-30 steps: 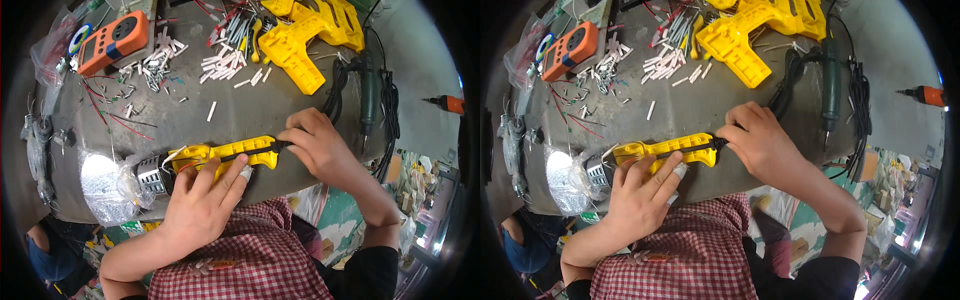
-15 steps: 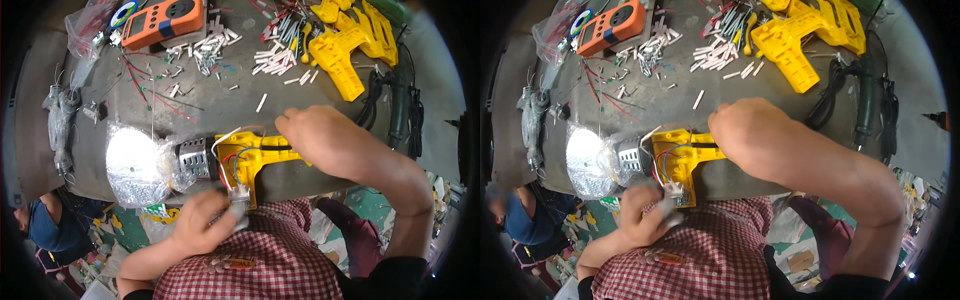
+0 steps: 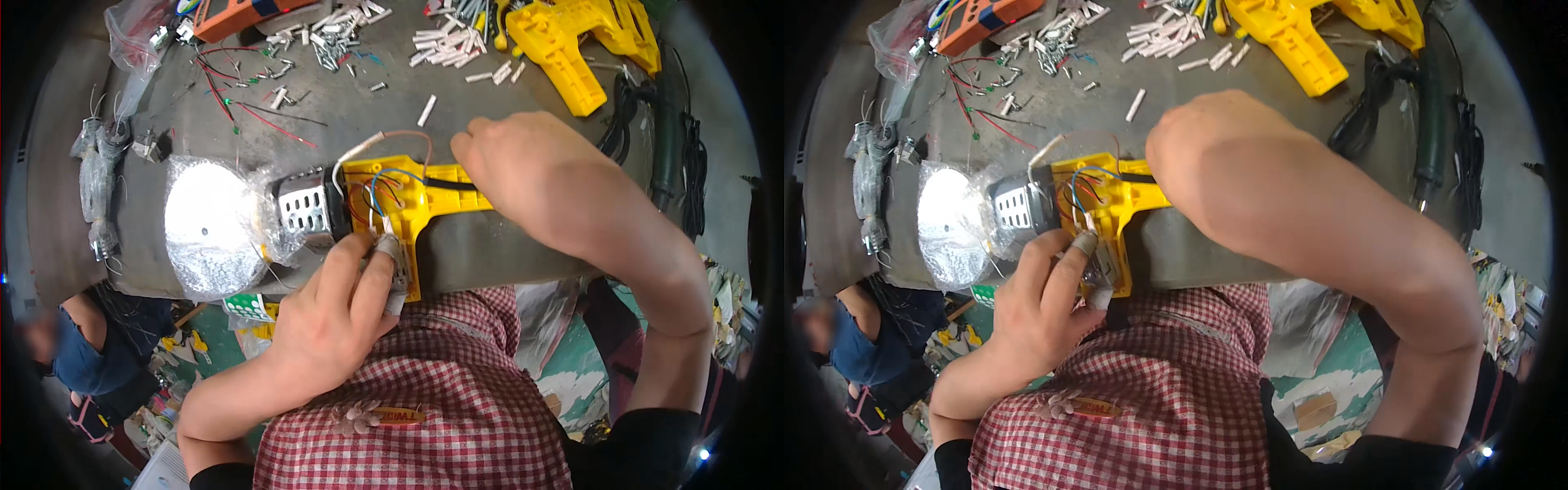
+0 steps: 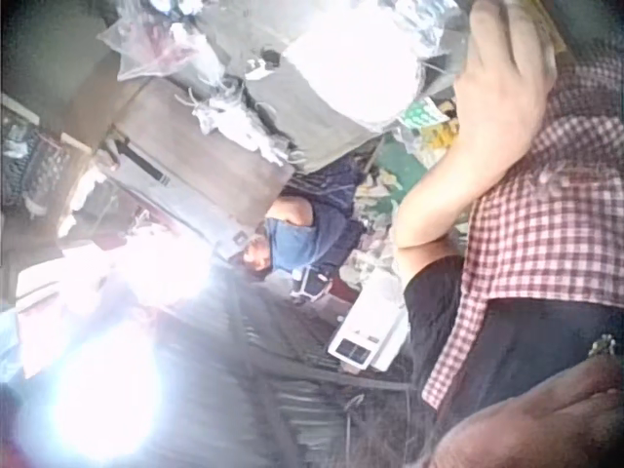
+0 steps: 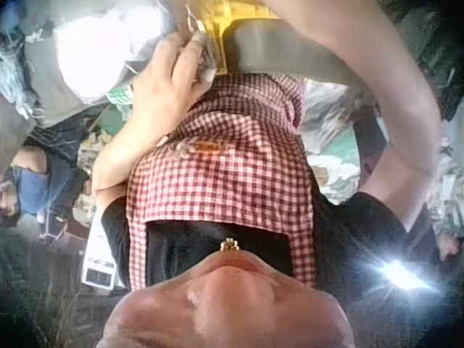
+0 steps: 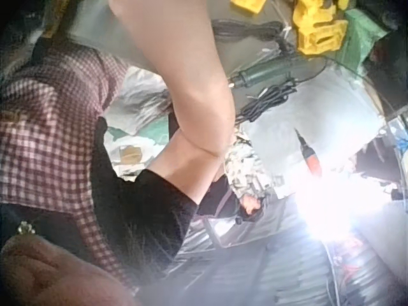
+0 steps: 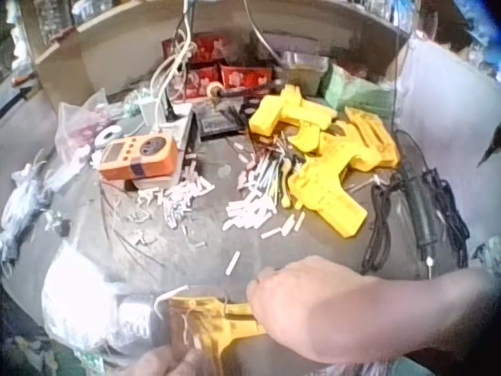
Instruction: Assembling a yellow handheld electronic device, involving wiring and using an electric screwdriver.
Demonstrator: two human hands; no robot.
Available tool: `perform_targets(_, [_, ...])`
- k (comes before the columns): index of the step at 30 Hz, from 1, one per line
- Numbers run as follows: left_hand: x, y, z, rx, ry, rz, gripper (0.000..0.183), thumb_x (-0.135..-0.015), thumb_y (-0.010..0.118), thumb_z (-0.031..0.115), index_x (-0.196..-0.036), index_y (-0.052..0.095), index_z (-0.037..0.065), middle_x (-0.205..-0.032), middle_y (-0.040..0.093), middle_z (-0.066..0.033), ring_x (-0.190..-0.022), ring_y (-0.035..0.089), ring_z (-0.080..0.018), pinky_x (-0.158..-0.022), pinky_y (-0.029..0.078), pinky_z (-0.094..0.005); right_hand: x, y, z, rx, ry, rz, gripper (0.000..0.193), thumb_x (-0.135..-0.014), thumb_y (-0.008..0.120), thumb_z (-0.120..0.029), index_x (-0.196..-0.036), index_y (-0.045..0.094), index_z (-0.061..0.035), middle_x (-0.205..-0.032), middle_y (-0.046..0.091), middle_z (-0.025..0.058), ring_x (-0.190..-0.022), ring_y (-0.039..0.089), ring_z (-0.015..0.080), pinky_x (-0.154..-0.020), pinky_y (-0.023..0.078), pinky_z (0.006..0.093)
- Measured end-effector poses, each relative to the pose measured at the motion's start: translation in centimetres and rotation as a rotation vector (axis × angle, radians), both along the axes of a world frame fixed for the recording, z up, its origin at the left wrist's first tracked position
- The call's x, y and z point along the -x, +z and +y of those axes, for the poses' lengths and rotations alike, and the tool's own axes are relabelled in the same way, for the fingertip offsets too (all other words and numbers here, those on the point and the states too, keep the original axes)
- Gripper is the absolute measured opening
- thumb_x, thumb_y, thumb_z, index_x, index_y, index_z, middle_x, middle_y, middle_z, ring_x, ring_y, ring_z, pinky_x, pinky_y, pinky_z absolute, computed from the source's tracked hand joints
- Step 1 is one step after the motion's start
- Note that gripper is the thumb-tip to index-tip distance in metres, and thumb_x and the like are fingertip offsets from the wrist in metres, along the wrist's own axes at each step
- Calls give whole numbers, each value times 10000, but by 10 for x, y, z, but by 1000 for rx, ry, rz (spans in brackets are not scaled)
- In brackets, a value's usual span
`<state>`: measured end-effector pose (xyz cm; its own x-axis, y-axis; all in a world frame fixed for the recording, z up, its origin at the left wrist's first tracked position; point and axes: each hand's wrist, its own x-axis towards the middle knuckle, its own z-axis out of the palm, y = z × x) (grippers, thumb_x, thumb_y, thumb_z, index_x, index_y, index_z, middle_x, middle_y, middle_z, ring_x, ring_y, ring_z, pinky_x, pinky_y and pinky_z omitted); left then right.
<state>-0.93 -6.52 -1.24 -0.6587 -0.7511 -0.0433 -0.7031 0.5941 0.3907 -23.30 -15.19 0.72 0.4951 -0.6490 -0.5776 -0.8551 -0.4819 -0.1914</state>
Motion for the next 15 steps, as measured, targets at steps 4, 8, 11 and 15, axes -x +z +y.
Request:
perform_targets(4, [5, 6, 1, 43, -4, -19, 669, -581, 779, 139, -1176, 515, -18, -1163, 491, -204, -859, 630, -299, -642, 551, -333, -8, 7, 2, 50, -67, -3, 129, -776, 577, -85, -879, 564, -8, -839, 607, 157, -805, 626, 326, -694, 498, 402])
perform_targets(8, [8, 12, -10, -77, -7, -46, 653, -570, 782, 133, -1149, 522, -24, -1142, 495, -189, -858, 620, -285, -658, 542, -335, -4, 5, 3, 164, -25, -52, 115, -776, 578, -90, -859, 574, -11, -820, 611, 153, -794, 631, 319, -687, 500, 396])
perform_targets(11, [13, 15, -12, -30, -57, -61, 556, -619, 737, 106, -1114, 531, -39, -1108, 506, -180, -873, 606, -275, -679, 535, -328, -1, 3, 9, 301, 68, -128, 100, -773, 579, -91, -838, 585, -15, -803, 614, 148, -780, 636, 312, -682, 501, 388])
perform_targets(15, [14, 10, -9, 98, -77, -137, 425, -708, 624, 57, -1107, 532, -60, -1064, 520, -184, -877, 592, -287, -713, 532, -334, -2, 2, 16, 444, 168, -209, 88, -770, 581, -93, -816, 595, -19, -786, 617, 144, -765, 641, 305, -676, 503, 379])
